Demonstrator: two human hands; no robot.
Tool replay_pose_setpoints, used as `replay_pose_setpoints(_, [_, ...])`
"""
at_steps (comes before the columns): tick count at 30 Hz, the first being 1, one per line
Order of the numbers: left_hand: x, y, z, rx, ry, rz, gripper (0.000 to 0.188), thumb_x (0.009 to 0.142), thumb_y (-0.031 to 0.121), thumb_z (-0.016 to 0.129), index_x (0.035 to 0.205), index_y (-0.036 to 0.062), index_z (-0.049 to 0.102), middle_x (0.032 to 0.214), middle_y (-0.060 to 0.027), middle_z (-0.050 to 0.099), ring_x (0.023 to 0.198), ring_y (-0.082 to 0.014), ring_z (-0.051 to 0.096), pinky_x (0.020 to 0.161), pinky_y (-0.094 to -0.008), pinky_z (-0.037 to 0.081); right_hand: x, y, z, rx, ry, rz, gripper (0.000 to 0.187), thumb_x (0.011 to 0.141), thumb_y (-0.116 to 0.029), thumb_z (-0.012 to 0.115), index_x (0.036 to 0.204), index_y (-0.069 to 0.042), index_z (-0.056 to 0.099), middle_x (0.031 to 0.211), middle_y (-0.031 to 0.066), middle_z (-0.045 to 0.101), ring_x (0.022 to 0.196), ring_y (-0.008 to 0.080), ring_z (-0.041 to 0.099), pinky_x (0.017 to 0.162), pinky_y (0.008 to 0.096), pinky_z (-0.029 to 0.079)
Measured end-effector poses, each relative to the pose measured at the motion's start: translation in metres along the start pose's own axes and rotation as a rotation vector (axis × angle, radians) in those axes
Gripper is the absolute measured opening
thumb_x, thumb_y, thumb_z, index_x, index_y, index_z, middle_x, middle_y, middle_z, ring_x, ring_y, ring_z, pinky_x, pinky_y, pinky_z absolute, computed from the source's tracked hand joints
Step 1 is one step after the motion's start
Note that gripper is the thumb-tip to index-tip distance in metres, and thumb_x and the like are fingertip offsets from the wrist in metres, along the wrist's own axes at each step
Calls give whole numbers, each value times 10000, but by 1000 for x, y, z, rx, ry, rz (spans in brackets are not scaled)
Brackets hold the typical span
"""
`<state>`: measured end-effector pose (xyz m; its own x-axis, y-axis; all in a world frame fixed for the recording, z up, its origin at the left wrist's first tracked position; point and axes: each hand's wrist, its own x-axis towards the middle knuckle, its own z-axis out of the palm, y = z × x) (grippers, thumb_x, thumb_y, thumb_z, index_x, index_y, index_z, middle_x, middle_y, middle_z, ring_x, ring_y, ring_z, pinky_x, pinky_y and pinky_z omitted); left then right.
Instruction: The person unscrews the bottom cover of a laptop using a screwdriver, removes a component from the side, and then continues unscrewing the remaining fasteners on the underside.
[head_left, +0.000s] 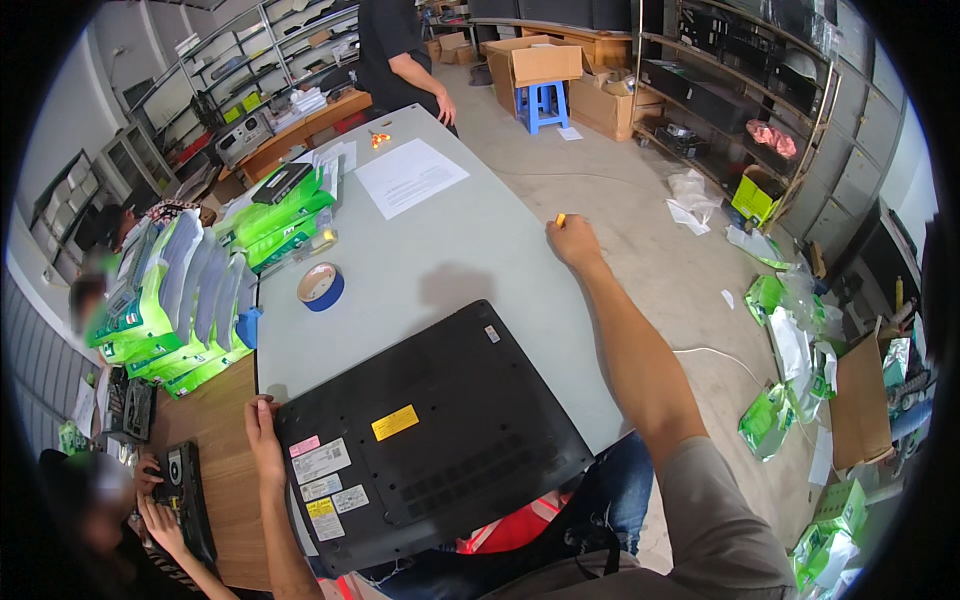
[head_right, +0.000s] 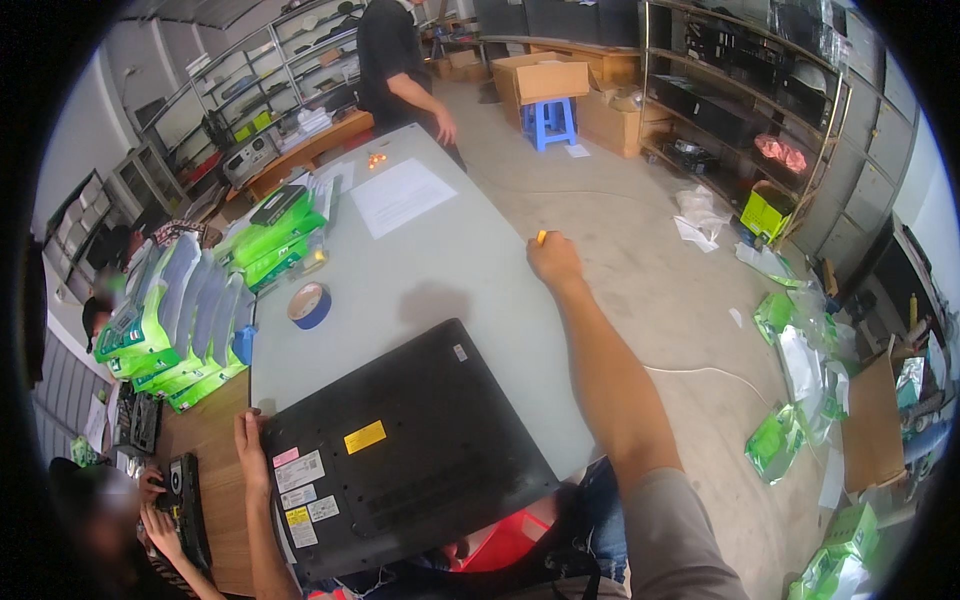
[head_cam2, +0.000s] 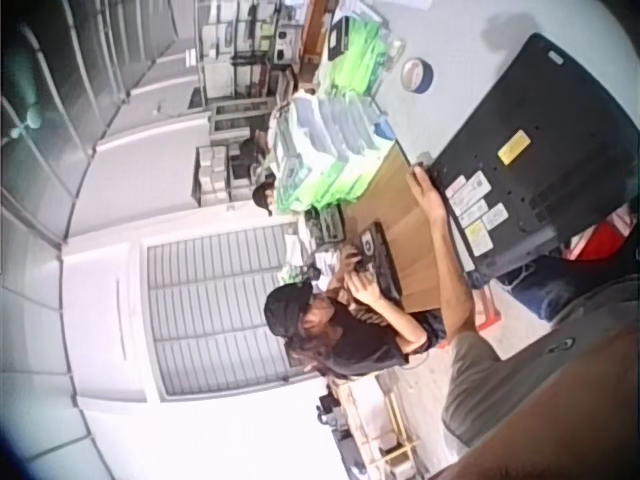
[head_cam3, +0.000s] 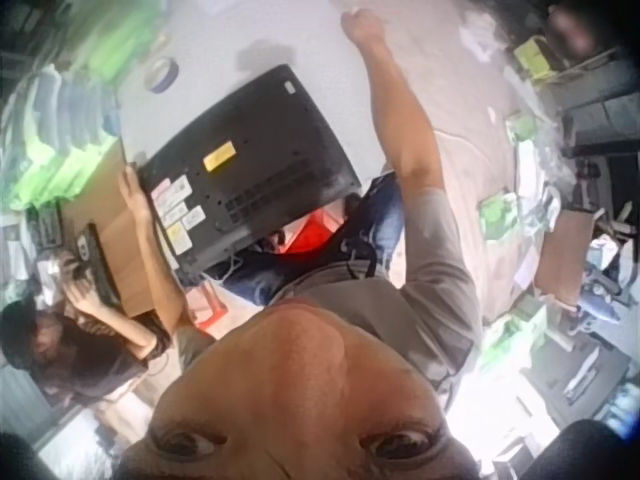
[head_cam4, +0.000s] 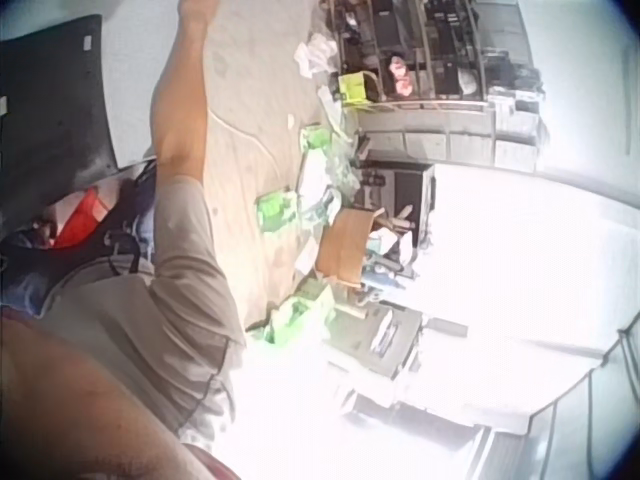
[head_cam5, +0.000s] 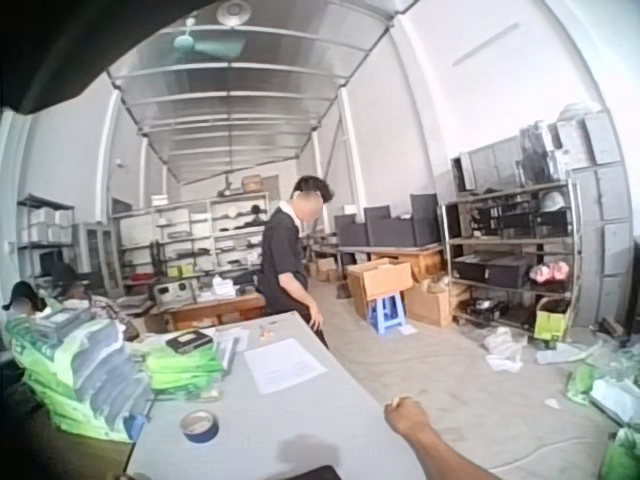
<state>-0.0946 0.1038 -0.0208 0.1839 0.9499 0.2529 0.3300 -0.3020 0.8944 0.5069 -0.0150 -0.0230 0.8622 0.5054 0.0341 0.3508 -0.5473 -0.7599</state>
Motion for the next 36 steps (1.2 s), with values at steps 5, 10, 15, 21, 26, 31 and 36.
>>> replay_pose_setpoints(5, [2,-4,-1,-30,-18,-6,424,1124,427,463,1190,25,581,1031,-83,626,1007,-174,580,985,-318,427,5,3,0,-41,-73,-9,448,1007,-371,558,1217,11,663,1191,228,715,1126,391,683,949,475,544])
replay_pose_setpoints(10, [2,-6,-2,-33,-22,16,413,1127,416,463,1196,25,579,1084,-81,600,1028,-173,561,987,-317,424,5,6,6,-27,8,-19,409,986,-366,597,1127,4,699,1107,253,728,1057,412,696,915,486,539])
replay_pose_setpoints(15, [1,-3,-2,-18,-21,13,395,1130,400,460,1197,29,576,1102,-78,586,1034,-172,547,989,-313,422,5,9,10,-8,66,-62,407,980,-367,617,1102,10,713,1071,268,736,1046,431,697,904,493,540])
replay_pose_setpoints(21, [2,-5,-2,-51,-34,20,379,1133,385,455,1184,28,574,1080,-74,585,1029,-169,540,985,-310,420,6,7,6,-20,37,-46,442,1001,-396,589,1153,5,693,1137,269,719,1102,438,678,947,506,527])
replay_pose_setpoints(26, [4,-11,-3,-83,-25,24,371,1133,378,458,1180,29,575,1058,-68,582,1019,-165,540,987,-308,419,5,5,1,-40,-87,-24,496,1019,-434,539,1254,-13,657,1252,257,690,1191,428,651,1012,513,506])
replay_pose_setpoints(31, [5,-11,-4,-51,-38,18,381,1131,389,460,1188,31,576,1060,-68,583,1023,-164,541,993,-308,416,6,7,3,-25,-48,1,485,1018,-418,548,1268,-16,656,1244,253,695,1190,414,655,1002,507,513])
replay_pose_setpoints(36, [3,-4,-2,-25,-22,14,402,1128,403,458,1199,27,580,1056,-73,595,1030,-168,550,991,-308,415,9,12,10,41,63,-51,484,994,-430,617,1092,35,709,1054,280,737,1046,428,707,889,498,531])
